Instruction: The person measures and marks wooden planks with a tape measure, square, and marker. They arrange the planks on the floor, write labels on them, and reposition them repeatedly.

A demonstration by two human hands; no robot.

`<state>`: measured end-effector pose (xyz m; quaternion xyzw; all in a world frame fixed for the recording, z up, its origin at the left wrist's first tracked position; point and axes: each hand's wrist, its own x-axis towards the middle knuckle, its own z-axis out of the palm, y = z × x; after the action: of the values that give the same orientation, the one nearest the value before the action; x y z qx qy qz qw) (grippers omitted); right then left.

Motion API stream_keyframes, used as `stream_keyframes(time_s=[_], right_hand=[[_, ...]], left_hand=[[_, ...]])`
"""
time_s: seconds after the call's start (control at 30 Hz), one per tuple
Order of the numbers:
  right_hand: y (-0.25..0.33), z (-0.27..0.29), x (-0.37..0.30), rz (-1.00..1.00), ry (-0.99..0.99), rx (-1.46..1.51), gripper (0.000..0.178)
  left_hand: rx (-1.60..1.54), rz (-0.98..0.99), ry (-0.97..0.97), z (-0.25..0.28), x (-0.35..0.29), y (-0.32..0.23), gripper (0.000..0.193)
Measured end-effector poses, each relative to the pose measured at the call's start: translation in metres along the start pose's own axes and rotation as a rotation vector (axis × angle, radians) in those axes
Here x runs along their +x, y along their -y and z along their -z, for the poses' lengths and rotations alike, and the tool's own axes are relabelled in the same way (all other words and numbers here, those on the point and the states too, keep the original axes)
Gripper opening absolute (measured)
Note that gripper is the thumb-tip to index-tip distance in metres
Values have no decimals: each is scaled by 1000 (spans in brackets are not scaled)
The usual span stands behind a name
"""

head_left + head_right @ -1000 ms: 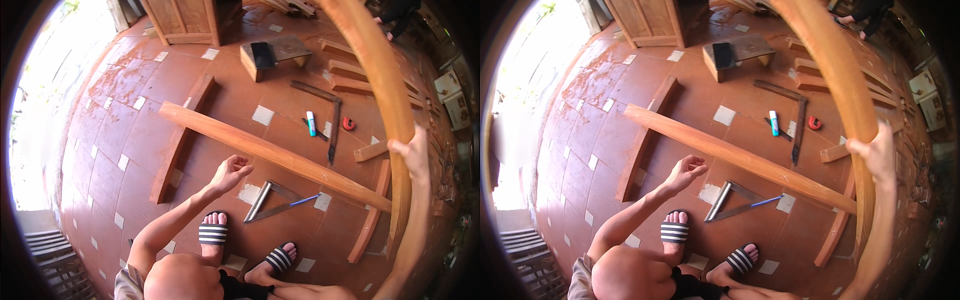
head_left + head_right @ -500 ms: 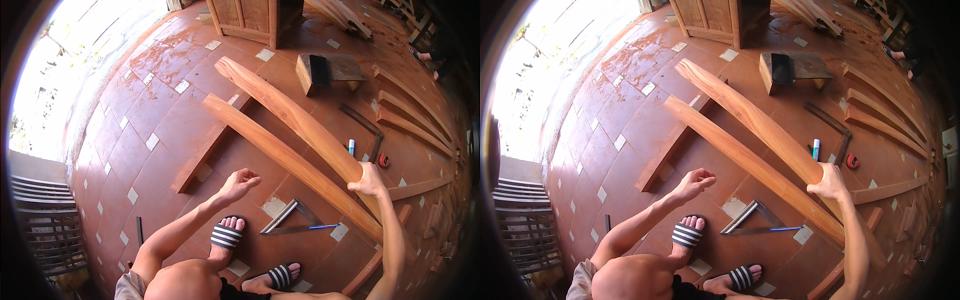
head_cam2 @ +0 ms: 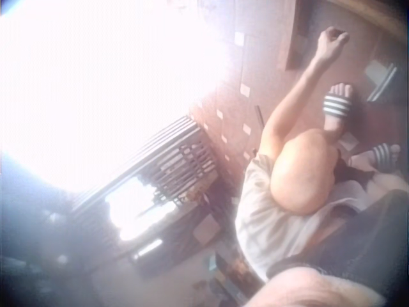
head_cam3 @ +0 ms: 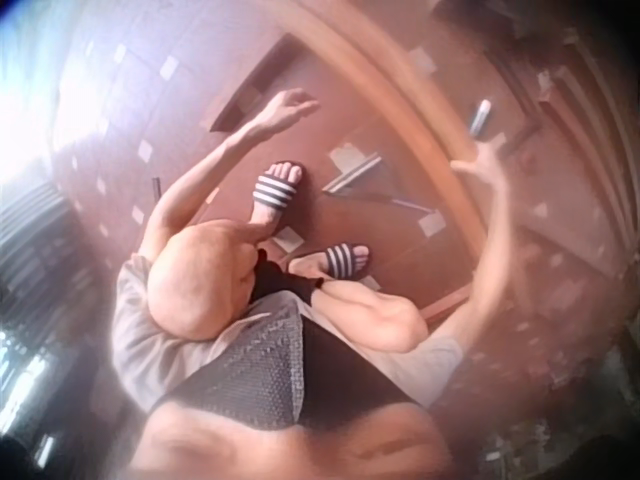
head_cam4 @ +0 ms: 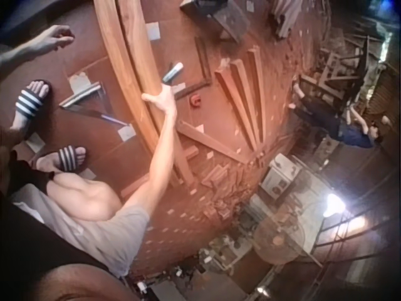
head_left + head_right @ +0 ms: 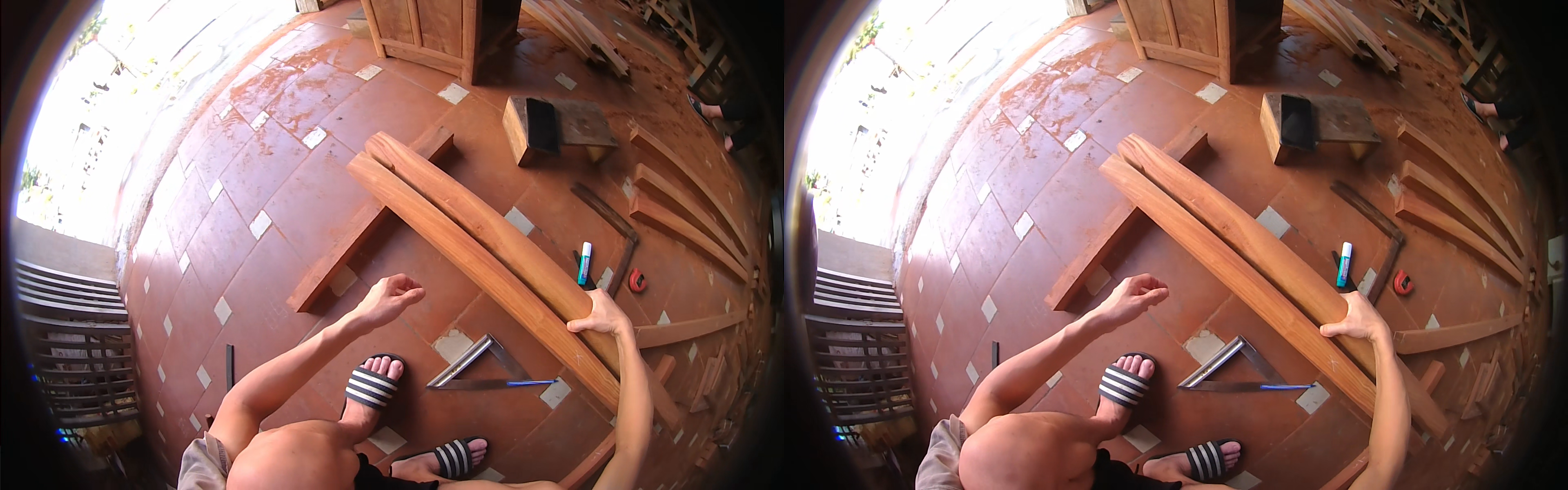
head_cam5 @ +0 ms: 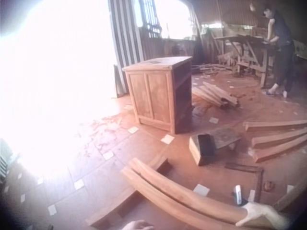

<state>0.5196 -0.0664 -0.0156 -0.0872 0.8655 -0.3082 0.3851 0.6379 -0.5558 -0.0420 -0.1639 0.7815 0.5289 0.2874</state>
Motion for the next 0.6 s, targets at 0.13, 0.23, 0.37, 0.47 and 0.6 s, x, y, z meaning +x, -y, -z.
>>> stream_keyframes(time_s=[0.13,0.23,0.37,0.47,0.6], right_hand=[[-7,-4,1,82,8,124,82],[-10,-8,3,48,19,120,90],[-8,-14,5,42,10,100,91],[-3,-16,4,41,12,54,91],[2,-17,2,41,-4,58,93]], left_hand=[[6,25,12,-2,1,-2,53],[9,20,15,-5,1,-4,53],[13,7,37,-9,0,-6,52],[17,-7,31,-9,0,-6,52],[19,-28,30,-10,-1,-3,48]])
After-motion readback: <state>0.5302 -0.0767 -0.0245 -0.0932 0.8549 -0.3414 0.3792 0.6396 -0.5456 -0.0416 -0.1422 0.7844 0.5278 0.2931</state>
